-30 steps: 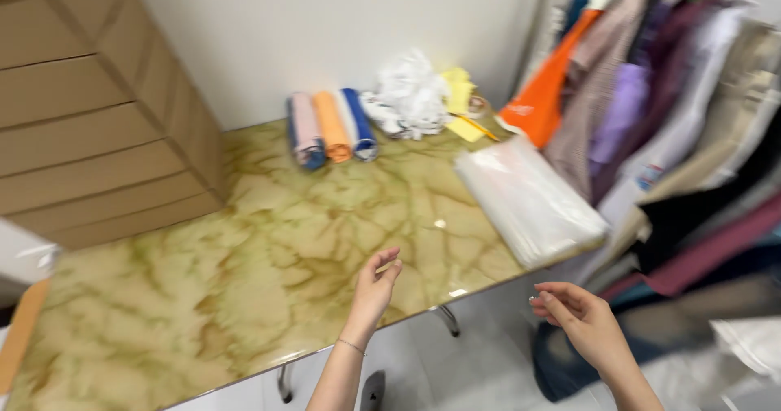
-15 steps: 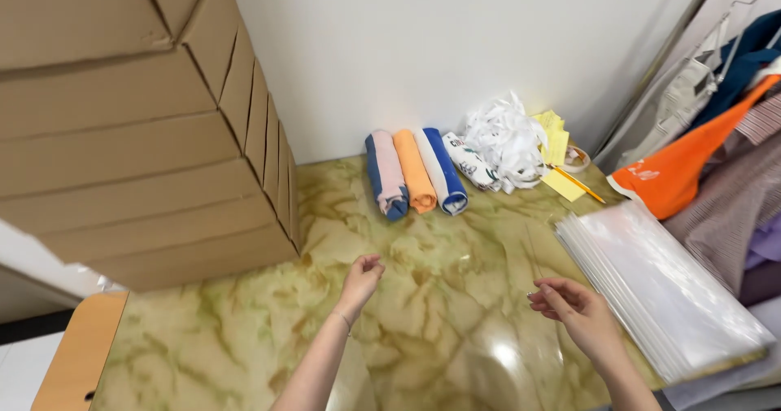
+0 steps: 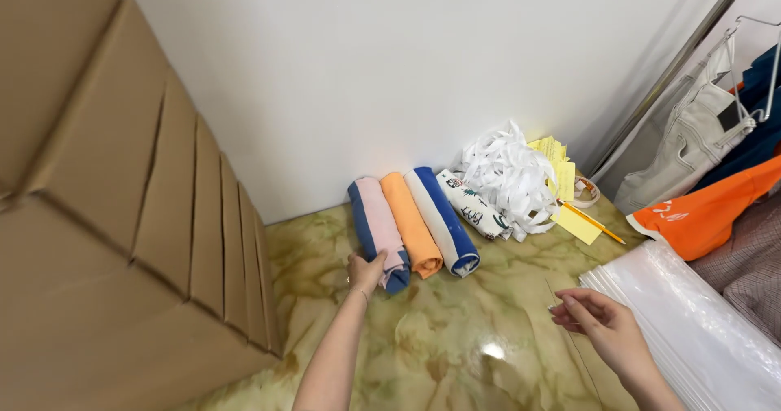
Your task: The person takes folded clothes from a table, unfolds them, and places them on hangers. They then hang the clothes on a metal clothing rack. The person repeats this process for several items, including jeans, a white shirt, a patterned shirt, an orange shirt, a blue and white shirt, and a white patterned shirt.
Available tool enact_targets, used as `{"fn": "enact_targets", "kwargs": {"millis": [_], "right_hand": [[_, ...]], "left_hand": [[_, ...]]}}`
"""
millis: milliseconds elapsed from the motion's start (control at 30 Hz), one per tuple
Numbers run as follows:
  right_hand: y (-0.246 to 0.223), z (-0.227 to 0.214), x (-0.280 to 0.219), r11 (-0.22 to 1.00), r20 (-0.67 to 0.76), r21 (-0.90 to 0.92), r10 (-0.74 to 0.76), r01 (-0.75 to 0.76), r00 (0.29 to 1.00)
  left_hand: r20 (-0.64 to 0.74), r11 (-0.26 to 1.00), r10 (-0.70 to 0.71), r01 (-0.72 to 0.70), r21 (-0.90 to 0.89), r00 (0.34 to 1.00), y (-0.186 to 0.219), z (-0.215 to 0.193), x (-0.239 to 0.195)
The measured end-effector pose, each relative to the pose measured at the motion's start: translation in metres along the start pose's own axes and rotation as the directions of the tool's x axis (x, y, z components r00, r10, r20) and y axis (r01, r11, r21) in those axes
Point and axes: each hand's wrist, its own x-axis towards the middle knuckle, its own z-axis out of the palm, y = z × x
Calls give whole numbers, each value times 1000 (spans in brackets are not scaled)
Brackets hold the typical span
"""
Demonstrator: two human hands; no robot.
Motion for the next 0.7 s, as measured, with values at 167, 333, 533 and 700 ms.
{"fn": "enact_targets", "kwargs": {"millis": [167,333,533,700], "right_hand": [[18,-9,21,999,-33,37,19,-17,999],[31,-25,16,997,-38,2,75,-75,996],[53,-39,-5,997,-1,-20,81,-81,997],[79,-48,-26,992,61,-36,120,-118,991]], "left_hand": [[59,967,-36,49,-250,998,17,5,3],[82,945,-213,226,-236,974,37,-9,-27],[174,945,-207,243,-221,963,3,-26,-91],[417,758,-291,473,-448,861,-38,-41,-175]]}}
